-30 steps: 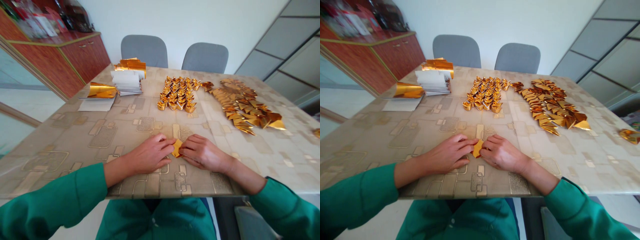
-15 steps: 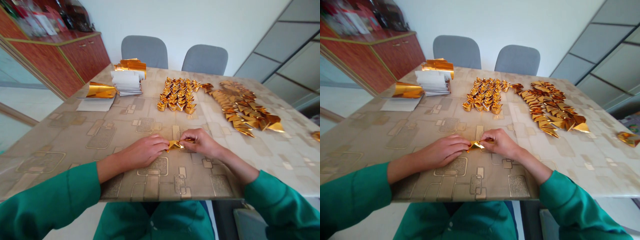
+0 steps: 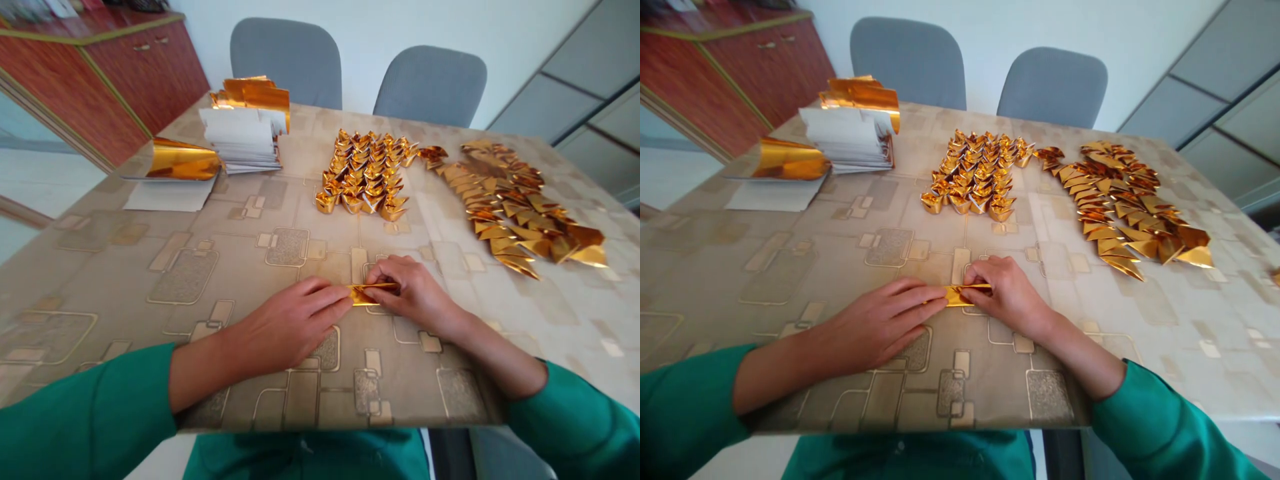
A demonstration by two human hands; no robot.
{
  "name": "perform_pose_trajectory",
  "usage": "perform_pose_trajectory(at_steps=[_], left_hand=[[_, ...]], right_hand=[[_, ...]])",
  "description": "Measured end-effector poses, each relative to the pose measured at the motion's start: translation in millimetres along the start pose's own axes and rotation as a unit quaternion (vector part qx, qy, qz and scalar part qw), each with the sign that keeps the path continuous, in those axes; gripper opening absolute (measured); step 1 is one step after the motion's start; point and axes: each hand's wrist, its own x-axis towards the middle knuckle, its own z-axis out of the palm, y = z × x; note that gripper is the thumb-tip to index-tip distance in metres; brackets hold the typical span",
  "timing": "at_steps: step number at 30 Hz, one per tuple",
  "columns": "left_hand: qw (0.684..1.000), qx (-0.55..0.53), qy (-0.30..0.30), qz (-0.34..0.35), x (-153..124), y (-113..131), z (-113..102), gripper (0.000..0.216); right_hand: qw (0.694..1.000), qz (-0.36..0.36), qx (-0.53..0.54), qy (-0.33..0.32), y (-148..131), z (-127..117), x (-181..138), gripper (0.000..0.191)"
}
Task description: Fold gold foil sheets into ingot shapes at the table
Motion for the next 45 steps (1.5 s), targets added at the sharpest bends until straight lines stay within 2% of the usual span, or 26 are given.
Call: perform_pose_trajectory(at_steps=[7, 14, 21, 25, 29, 33, 36, 40, 45], left_hand=[[0.999, 0.032, -0.02, 0.022, 0.9, 1.7, -2.2, 0.034], [0.998, 0.017, -0.053, 0.03, 2.9, 0.1, -0.3, 0.034], [0.999, 0.016, -0.042, 0.017, 4.0, 0.2, -1.1, 0.033], [0.998, 0.032, -0.041, 0.038, 4.2, -1.3, -0.4, 0.029], [0.996, 0.039, -0.044, 0.067, 4.0, -3.4, 0.7, 0.026], [0.997, 0.029, -0.044, 0.055, 1.6, -7.0, 2.4, 0.03], [0.998, 0.023, -0.053, 0.021, -0.8, -9.8, 2.1, 0.037], [0.998, 0.026, -0.057, 0.001, 1.8, -7.2, -1.4, 0.038], [0.995, 0.063, -0.071, -0.011, 9.6, 3.8, -3.1, 0.037]], right_hand=[[1.0, -0.004, -0.011, 0.0, 0.4, 1.5, -1.7, 0.01], [0.999, -0.02, -0.041, -0.005, 1.8, 1.3, -2.7, 0.009], [0.986, -0.048, -0.159, 0.031, -8.7, 2.4, -4.2, 0.014], [0.983, -0.07, -0.171, -0.004, -11.0, 10.7, -6.4, 0.021], [0.984, -0.065, -0.164, -0.009, -7.7, 15.2, -7.6, 0.019], [0.988, -0.061, -0.145, 0.0, -5.8, 13.8, -13.6, 0.015], [0.992, -0.062, -0.113, 0.014, -5.0, 11.1, -22.6, 0.011], [0.994, -0.075, -0.081, 0.026, -5.6, 7.6, -30.7, 0.016], [0.985, -0.07, -0.156, -0.016, -14.2, 6.8, -27.5, 0.029]])
